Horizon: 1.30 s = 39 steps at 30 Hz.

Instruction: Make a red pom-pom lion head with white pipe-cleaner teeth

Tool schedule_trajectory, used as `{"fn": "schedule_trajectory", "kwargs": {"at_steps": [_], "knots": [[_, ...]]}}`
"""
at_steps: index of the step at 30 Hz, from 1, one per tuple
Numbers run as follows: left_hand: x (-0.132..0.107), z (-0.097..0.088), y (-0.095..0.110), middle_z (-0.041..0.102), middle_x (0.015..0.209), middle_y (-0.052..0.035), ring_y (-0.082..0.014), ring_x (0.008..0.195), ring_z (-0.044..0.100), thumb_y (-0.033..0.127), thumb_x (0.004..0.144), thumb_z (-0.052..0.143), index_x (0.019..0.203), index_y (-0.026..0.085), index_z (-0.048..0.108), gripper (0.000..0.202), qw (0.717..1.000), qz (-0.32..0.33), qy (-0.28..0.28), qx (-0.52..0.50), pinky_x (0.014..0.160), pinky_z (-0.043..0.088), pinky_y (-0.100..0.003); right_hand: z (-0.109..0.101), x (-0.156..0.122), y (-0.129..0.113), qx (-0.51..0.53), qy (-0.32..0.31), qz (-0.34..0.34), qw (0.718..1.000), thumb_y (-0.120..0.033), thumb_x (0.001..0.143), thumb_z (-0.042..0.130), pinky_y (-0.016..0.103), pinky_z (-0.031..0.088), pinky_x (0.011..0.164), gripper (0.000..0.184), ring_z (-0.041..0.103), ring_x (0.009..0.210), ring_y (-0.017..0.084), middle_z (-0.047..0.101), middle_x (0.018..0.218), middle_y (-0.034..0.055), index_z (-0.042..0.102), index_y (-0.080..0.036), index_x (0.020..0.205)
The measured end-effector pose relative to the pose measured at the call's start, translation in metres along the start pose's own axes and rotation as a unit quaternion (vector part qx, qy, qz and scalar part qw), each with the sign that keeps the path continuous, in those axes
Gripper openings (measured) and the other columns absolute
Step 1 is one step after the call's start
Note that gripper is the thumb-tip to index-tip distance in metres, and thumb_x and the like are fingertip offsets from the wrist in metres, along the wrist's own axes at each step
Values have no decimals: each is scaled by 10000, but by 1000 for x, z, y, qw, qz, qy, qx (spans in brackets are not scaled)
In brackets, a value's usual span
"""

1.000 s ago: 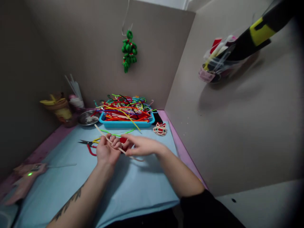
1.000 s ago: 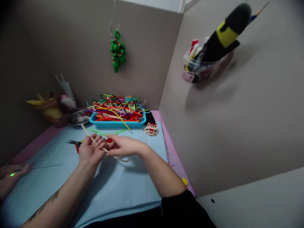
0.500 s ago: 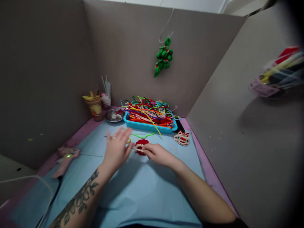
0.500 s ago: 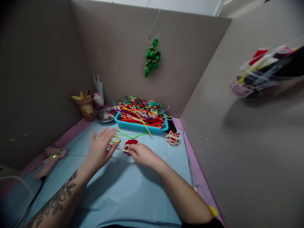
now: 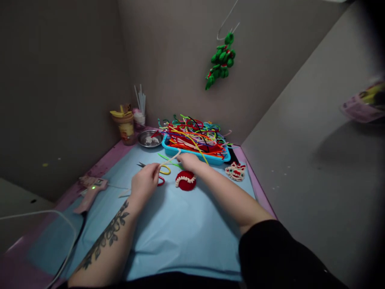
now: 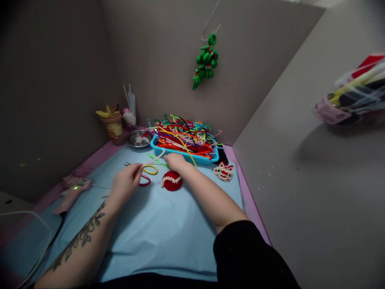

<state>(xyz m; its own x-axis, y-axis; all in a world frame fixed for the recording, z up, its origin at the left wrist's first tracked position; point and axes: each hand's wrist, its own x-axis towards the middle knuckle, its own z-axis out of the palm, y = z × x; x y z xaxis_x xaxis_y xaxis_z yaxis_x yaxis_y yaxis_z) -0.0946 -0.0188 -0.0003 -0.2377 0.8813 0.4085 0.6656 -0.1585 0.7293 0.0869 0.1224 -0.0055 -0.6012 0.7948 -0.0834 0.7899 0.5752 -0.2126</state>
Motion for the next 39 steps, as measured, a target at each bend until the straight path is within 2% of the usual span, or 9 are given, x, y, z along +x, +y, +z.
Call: {"fn": "schedule_trajectory", "kwargs": {"at_steps": [7, 11, 16, 20, 23, 26, 30, 34, 39], "knots": [[5, 0, -16, 697, 920, -76, -193, 778, 616, 365, 904, 448, 998, 173, 665, 304, 996, 60, 12, 72, 712, 432, -271, -3, 9, -6, -16, -59, -41, 997, -121, 740, 585, 295, 444, 711, 229, 619, 871, 237, 674, 979, 102, 583, -173, 964], [4, 0, -15, 702, 916, -70, -170, 762, 629, 349, 914, 440, 1032, 161, 653, 308, 993, 111, 41, 31, 727, 471, -264, -18, -11, 0, 142, 62, -44, 987, -71, 706, 501, 285, 462, 738, 227, 605, 836, 186, 638, 944, 51, 546, -182, 898], [-3, 15, -10, 713, 977, -74, -171, 869, 659, 295, 914, 439, 1022, 182, 658, 269, 972, 226, -63, 19, 787, 489, -260, -27, -71, 12, 483, 286, 1, 828, -157, 768, 418, 291, 493, 713, 141, 603, 694, 132, 599, 812, -18, 480, -209, 884], [-12, 29, -3, 715, 991, -83, -186, 910, 663, 296, 908, 436, 1000, 188, 665, 270, 963, 252, -92, 37, 817, 493, -283, -27, -122, 25, 449, 515, -1, 730, -261, 846, 452, 310, 449, 858, 99, 601, 896, 158, 635, 902, 25, 534, -207, 855], [-12, 31, 6, 717, 976, -83, -202, 901, 663, 333, 892, 442, 978, 196, 652, 266, 975, 202, -84, 36, 807, 491, -307, -20, -146, 27, 377, 491, 28, 785, -287, 864, 470, 285, 464, 726, 180, 594, 761, 161, 648, 825, 35, 622, -193, 885], [-2, 31, 16, 715, 809, -61, -188, 738, 660, 411, 878, 429, 886, 195, 606, 280, 995, 54, -81, -16, 672, 493, -288, -3, -154, 13, 298, 382, -19, 875, -291, 854, 517, 274, 467, 718, 193, 616, 772, 164, 687, 871, 56, 672, -190, 910], [19, 36, 19, 676, 669, -40, -147, 550, 577, 562, 768, 520, 771, 181, 552, 383, 974, -92, -135, -155, 495, 414, -230, 17, -145, -27, 127, 211, -102, 964, -345, 796, 639, 259, 452, 764, 365, 635, 887, 177, 703, 1027, 40, 613, -261, 1150], [24, 40, 9, 645, 659, -17, -105, 455, 458, 598, 739, 535, 827, 167, 563, 441, 972, -101, -90, -194, 443, 348, -213, 9, -115, -42, 5, 157, -50, 986, -249, 858, 528, 260, 432, 726, 199, 637, 840, 179, 708, 959, 50, 666, -243, 1000], [12, 28, -1, 668, 711, -25, -158, 612, 573, 480, 847, 446, 860, 187, 589, 326, 998, -16, -48, -45, 576, 433, -249, -24, -102, 19, 38, 230, 57, 971, -168, 857, 479, 268, 418, 798, 277, 603, 1005, 188, 671, 1093, 40, 657, -254, 1051]]}}
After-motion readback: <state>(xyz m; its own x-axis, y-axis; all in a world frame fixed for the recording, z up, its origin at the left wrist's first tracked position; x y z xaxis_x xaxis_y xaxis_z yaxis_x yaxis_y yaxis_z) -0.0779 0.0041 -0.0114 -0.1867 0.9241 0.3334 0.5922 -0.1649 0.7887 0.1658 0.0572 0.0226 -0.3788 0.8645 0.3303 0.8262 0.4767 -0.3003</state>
